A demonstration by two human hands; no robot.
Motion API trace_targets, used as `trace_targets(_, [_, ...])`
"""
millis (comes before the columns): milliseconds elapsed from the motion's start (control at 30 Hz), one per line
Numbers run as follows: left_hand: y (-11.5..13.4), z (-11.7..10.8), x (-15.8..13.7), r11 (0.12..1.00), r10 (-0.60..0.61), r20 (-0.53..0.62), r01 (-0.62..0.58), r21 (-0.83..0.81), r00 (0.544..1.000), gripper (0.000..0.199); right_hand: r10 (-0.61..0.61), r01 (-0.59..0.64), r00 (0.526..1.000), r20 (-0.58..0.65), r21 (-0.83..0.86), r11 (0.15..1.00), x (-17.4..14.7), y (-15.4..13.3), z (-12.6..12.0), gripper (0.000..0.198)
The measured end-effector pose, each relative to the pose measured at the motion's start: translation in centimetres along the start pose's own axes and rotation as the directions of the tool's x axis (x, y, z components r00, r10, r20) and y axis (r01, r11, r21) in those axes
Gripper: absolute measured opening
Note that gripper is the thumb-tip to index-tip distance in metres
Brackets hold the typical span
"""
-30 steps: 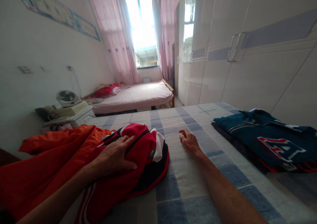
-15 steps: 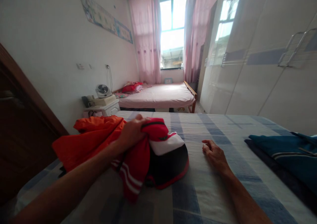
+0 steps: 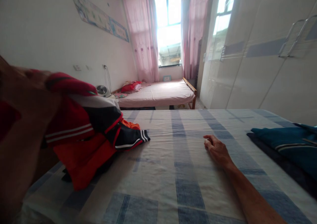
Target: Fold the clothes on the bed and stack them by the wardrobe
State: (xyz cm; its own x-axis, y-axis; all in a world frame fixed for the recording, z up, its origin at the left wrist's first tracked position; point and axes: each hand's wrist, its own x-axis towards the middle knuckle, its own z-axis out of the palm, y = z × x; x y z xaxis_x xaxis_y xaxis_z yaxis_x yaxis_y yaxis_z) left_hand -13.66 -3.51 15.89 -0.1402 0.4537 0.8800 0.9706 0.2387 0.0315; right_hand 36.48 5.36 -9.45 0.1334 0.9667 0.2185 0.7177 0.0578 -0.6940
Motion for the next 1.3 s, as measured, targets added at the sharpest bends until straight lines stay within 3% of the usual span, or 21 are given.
trace_targets(33, [0.1, 1.1, -2.1, 0.998, 0.016, 0.091, -0.021, 0.056, 0.996, 0.048, 0.0, 0.0, 1.0, -0.004, -0.001, 1.0, 0.0, 0.0, 0.0, 0.041])
trace_targets(100, [0.5, 3.6, -6.4, 0.988, 0.117, 0.405, -0.149, 0.048, 0.907, 0.046, 0.005, -0.005, 1.0, -0.011, 0.0, 1.0, 0.0, 0.0, 0.1, 0.041])
trace_targets(200, [0.4, 6.4, -10.6, 0.976, 0.176, 0.561, -0.219, 0.01, 0.809, 0.033, 0.004, -0.004, 1.0, -0.011, 0.004, 1.0, -0.2, -0.1, 0.0, 0.039])
trace_targets(333, [-0.6, 7.0, -9.9, 0.968, 0.199, 0.59, -0.25, 0.005, 0.782, 0.039, 0.009, -0.009, 1.0, -0.009, 0.004, 1.0, -0.4, -0.4, -0.1, 0.04])
trace_targets(433, [-0.2, 6.0, -8.5, 0.967, 0.203, 0.536, -0.255, 0.025, 0.819, 0.044, 0.009, -0.009, 1.0, -0.005, -0.006, 1.0, -0.3, -0.5, -0.1, 0.04])
trace_targets(533, [2.0, 5.7, -9.4, 0.958, 0.25, 0.46, -0.286, 0.01, 0.852, 0.046, 0.011, -0.011, 1.0, -0.005, -0.005, 1.0, -0.3, -0.5, 0.0, 0.039])
trace_targets(567, [2.9, 5.9, -10.2, 0.937, 0.332, 0.458, -0.346, -0.057, 0.824, 0.045, 0.013, -0.013, 1.0, -0.005, -0.002, 1.0, -0.4, -0.5, 0.0, 0.039])
trace_targets(600, [3.8, 6.1, -11.3, 0.893, 0.443, 0.466, -0.422, -0.156, 0.765, 0.045, 0.017, -0.017, 1.0, -0.004, 0.0, 1.0, -0.4, -0.6, 0.0, 0.038])
trace_targets(667, [5.5, 6.9, -13.4, 0.758, 0.652, 0.467, -0.542, -0.363, 0.598, 0.049, 0.024, -0.024, 1.0, -0.005, 0.005, 1.0, -0.5, -0.7, 0.0, 0.038])
trace_targets(700, [6.1, 7.3, -14.3, 0.705, 0.708, 0.462, -0.569, -0.424, 0.533, 0.053, 0.023, -0.023, 1.0, -0.008, 0.006, 1.0, -0.6, -0.8, 0.0, 0.037])
trace_targets(733, [6.7, 7.7, -15.0, 0.688, 0.724, 0.467, -0.574, -0.444, 0.507, 0.057, 0.02, -0.02, 1.0, -0.01, 0.007, 1.0, -0.6, -0.8, 0.0, 0.037])
trace_targets(800, [7.5, 8.4, -15.4, 0.738, 0.674, 0.504, -0.526, -0.423, 0.54, 0.054, 0.016, -0.016, 1.0, -0.015, 0.009, 1.0, -0.7, -0.9, -0.1, 0.037])
trace_targets(933, [8.0, 8.9, -12.6, 0.864, 0.503, 0.592, -0.343, -0.369, 0.63, 0.015, 0.022, -0.022, 1.0, -0.009, 0.012, 1.0, -0.7, -0.9, -0.1, 0.037])
trace_targets(1067, [6.1, 8.8, -6.7, 0.977, 0.208, 0.567, -0.136, -0.167, 0.797, 0.033, 0.007, -0.007, 1.0, 0.002, 0.014, 1.0, -0.5, -0.6, -0.1, 0.037])
trace_targets(1167, [4.0, 8.3, -3.6, 0.997, -0.073, 0.476, 0.079, 0.008, 0.876, 0.05, -0.001, 0.002, 1.0, -0.007, 0.027, 1.0, -0.3, -0.5, 0.0, 0.036])
trace_targets(1233, [3.2, 7.7, -3.3, 0.981, -0.194, 0.39, 0.186, 0.06, 0.9, 0.067, -0.011, 0.012, 1.0, -0.019, 0.043, 0.999, -0.3, -0.5, 0.0, 0.035])
trace_targets(1300, [3.3, 7.4, -4.5, 0.983, -0.181, 0.279, 0.179, 0.033, 0.943, 0.071, -0.024, 0.025, 0.999, -0.023, 0.062, 0.998, -0.5, -0.7, 0.0, 0.033])
